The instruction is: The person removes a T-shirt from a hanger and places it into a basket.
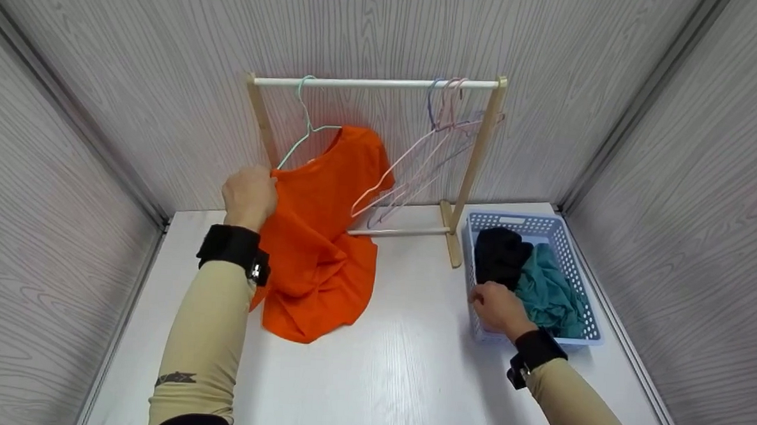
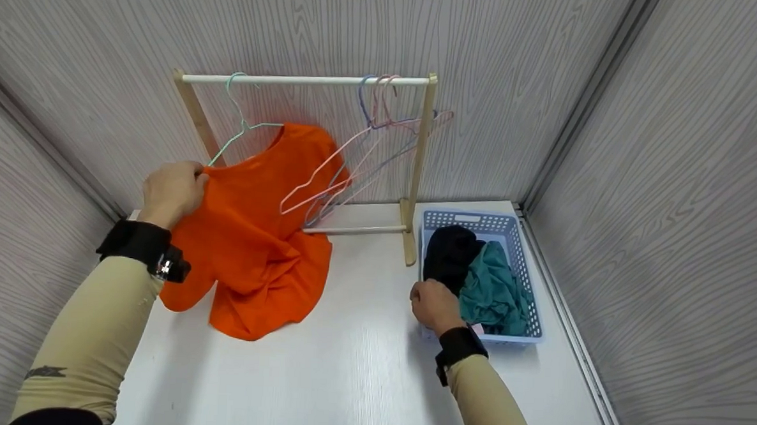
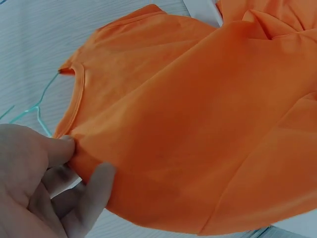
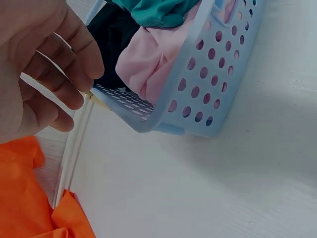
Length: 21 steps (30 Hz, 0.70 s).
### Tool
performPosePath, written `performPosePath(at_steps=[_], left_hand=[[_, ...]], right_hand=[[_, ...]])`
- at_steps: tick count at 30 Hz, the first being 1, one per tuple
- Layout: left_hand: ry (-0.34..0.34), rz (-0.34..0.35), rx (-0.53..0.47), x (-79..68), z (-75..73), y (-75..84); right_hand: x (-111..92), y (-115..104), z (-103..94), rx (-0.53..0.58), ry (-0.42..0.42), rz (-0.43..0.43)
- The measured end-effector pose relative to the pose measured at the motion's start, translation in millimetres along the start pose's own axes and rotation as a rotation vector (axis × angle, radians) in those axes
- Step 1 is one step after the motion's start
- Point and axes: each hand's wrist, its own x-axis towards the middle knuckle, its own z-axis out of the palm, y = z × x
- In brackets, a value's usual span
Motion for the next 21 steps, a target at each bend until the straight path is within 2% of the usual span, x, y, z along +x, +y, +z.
performPosePath(at_steps=[6, 11, 16, 21], left_hand=[[0.173, 0.036, -0.067, -2.6, -13.4, -4.3], [0.265, 0.072, -0.082, -12.6, -33.8, -15.0], [0.388, 0.101, -0.093, -27.6, -42.0, -34.7], [0.451, 0.139, -0.102, -45.8, -40.8, -60.2]], right_hand=[[-3, 2, 3.0, -0.018, -0.001, 0.003], [-3, 1, 3.1, -0.005, 0.007, 0.009], [-4, 0, 4.3, 0.007, 0.005, 0.013], [-6, -3, 5.8, 0.015, -0.015, 0.013]])
